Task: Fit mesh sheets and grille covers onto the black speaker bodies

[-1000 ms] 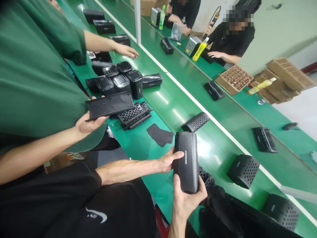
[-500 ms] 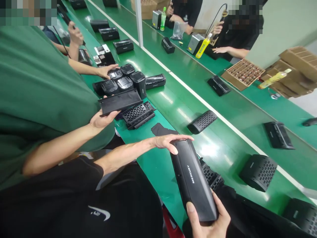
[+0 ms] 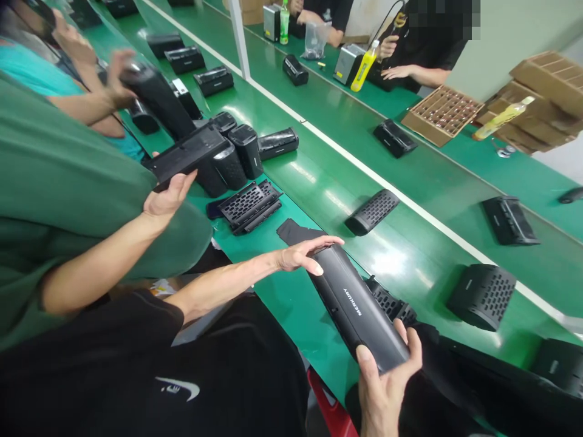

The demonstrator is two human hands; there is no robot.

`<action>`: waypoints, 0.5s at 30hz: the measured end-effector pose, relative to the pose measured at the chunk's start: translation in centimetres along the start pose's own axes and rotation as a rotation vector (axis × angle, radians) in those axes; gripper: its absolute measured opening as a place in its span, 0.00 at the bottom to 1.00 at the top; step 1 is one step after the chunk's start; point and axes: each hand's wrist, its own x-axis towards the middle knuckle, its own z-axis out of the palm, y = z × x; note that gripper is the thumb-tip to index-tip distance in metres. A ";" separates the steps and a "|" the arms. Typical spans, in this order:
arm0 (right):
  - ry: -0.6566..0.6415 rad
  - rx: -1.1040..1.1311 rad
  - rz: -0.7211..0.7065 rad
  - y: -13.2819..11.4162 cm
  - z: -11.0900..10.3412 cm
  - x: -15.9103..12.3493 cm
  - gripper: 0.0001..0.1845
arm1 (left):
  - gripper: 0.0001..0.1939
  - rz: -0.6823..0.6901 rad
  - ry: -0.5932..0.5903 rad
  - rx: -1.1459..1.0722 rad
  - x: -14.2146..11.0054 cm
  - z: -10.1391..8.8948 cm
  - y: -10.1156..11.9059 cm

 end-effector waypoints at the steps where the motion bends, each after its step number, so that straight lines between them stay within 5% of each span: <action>1: -0.016 0.010 0.007 -0.4 -0.3 0.2 0.59 | 0.48 -0.011 0.000 0.015 0.0 0.1 0.1; 6: -0.047 -0.032 0.037 -1.7 -1.8 1.0 0.62 | 0.49 -0.001 0.004 0.106 -0.5 0.6 1.4; 11: -0.043 0.005 0.107 -2.2 -1.6 0.7 0.62 | 0.47 0.001 -0.128 0.180 -1.0 0.4 3.6; 15: -0.035 -0.013 0.106 -2.7 -1.9 0.4 0.63 | 0.47 0.035 -0.088 0.210 -1.4 0.7 3.7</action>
